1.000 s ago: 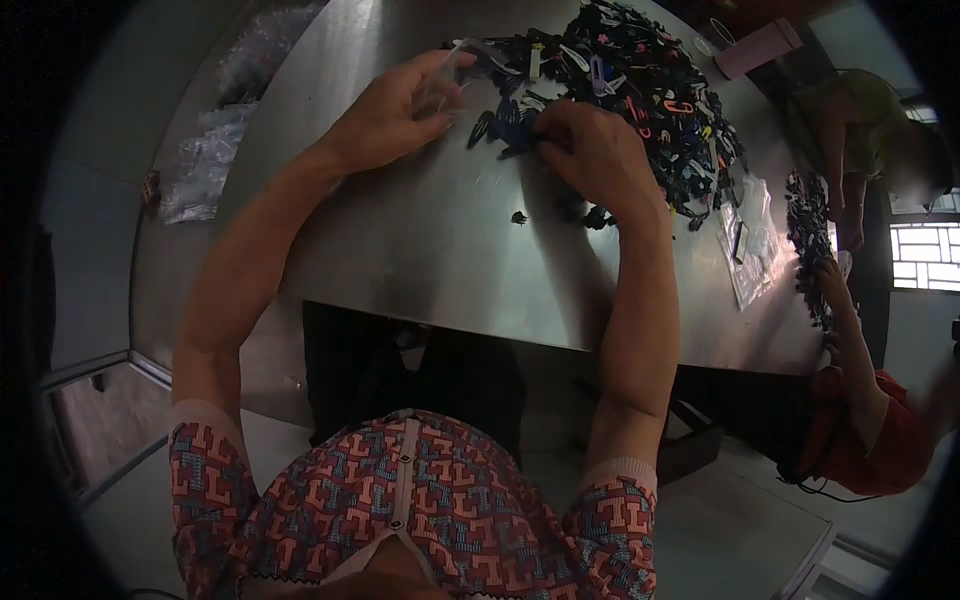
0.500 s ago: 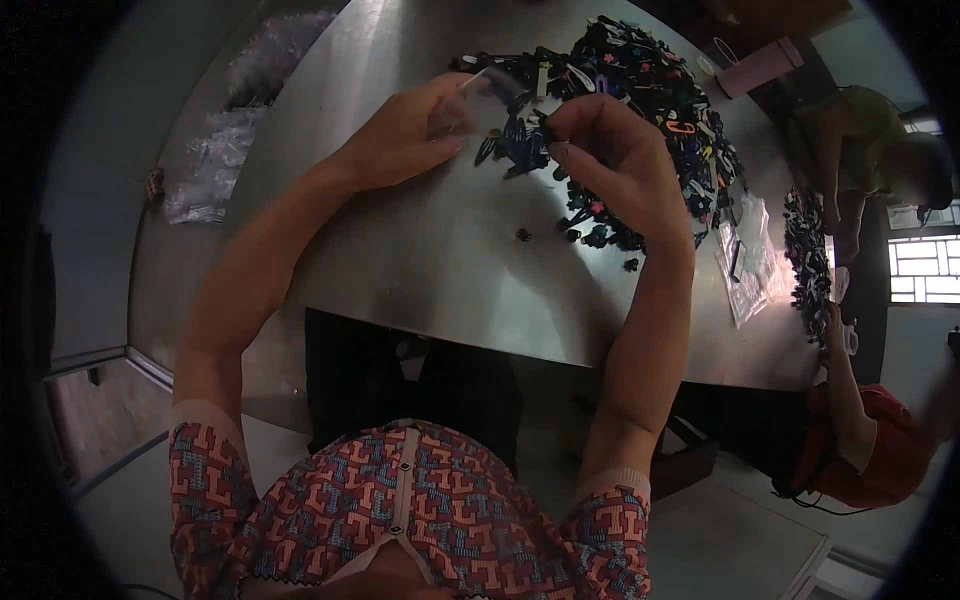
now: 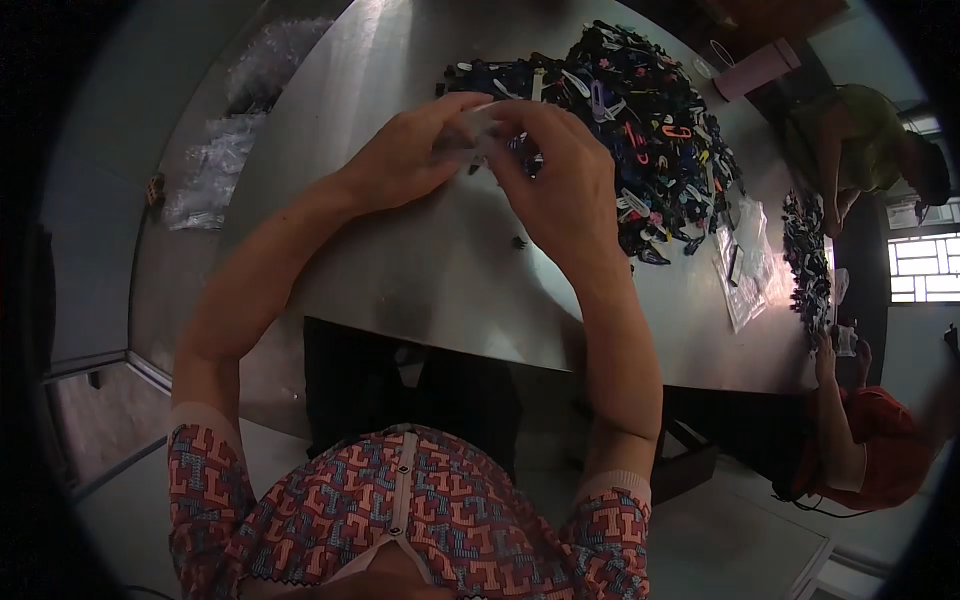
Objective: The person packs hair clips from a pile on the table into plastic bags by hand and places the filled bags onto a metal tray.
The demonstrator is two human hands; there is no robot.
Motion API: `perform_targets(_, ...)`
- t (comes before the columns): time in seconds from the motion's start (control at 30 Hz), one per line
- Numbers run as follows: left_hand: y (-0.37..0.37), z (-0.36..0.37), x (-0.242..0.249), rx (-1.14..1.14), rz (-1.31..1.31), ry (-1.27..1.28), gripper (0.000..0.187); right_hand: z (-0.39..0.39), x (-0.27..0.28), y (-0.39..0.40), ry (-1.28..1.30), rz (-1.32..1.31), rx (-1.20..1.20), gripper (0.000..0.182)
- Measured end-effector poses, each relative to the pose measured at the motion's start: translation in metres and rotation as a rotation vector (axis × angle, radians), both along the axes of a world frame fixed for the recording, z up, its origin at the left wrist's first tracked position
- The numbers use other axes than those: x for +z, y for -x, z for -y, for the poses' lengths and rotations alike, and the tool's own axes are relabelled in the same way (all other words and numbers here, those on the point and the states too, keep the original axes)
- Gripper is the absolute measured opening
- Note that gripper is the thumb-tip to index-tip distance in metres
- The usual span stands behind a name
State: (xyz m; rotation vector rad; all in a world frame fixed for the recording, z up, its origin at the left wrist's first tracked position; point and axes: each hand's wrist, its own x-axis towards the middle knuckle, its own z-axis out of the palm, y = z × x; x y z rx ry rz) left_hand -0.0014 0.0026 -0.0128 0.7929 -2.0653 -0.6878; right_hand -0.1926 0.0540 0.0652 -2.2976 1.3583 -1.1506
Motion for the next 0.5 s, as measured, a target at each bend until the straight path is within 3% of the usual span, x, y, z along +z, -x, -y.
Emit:
perform_targets(0.07,0.002,0.000,-0.001,0.019,-0.044,0.003,0.057,0.001,-0.003,0.000,0.015,0.005,-0.003,0.020)
perform_targets(0.23,-0.001,-0.001,0.007,0.000,-0.091,-0.103,0.058,0.011,0.000,0.022,-0.102,0.190,-0.060,0.016)
perform_targets(0.33,-0.004,-0.003,0.017,0.017,-0.045,-0.151,0.060,0.020,-0.001,0.044,-0.247,-0.137,-0.135,0.017)
perform_targets(0.5,-0.005,-0.001,0.015,0.034,0.008,-0.173,0.061,0.030,-0.018,0.058,-0.285,-0.297,-0.092,0.019)
